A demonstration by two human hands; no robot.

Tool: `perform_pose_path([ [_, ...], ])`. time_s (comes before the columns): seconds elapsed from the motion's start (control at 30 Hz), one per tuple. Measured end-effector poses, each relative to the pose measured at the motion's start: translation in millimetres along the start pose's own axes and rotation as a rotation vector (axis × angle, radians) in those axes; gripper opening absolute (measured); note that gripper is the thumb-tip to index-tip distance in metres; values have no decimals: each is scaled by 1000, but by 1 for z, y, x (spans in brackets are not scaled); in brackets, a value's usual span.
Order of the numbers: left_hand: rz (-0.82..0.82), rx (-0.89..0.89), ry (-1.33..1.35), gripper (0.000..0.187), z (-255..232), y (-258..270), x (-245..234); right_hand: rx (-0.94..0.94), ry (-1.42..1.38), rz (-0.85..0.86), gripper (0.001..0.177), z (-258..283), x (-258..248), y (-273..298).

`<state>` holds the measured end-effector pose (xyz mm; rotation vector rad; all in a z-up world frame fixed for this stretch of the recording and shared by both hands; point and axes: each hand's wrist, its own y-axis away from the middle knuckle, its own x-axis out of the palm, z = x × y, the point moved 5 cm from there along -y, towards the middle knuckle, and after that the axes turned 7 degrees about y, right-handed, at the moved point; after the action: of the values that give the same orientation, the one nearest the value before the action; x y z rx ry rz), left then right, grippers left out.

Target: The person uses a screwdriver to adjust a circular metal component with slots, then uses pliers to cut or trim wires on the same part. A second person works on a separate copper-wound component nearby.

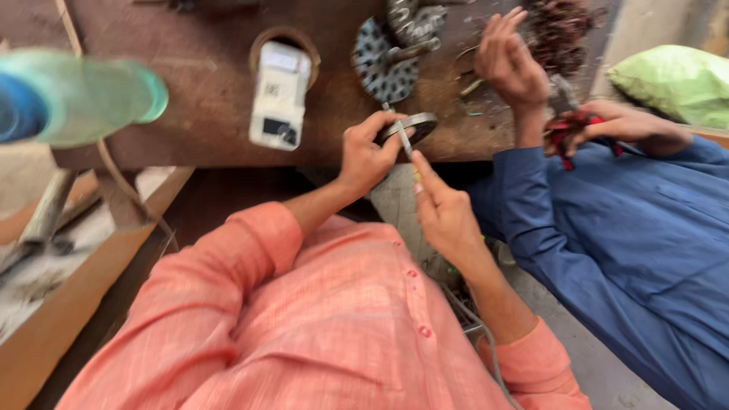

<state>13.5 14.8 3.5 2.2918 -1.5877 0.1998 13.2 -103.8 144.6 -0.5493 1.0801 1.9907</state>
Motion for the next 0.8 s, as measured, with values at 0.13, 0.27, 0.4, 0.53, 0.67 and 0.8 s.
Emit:
perform_pose_path([
  [0.13,8,32,-8,17,-2,0,-1,243,-237,-174,50,-10,-9,6],
  [0.27,36,-15,34,17,0,-5,4,382,-273,5,52,-16,-10,5],
  [0.4,8,-33,-21,19,5,0,-2,184,-62,-238,49,-7,-18,4],
  [0.53,6,44,2,16,3,-11,11,65,-3,-104,49,-3,-18,-3],
  [0.67,-4,-3,-18,18,4,3,-2,14,90,-146,49,2,-8,3],
  [0.8,7,36,-6,18,5,-7,3,97,-32,-257,50,-8,-20,-2],
])
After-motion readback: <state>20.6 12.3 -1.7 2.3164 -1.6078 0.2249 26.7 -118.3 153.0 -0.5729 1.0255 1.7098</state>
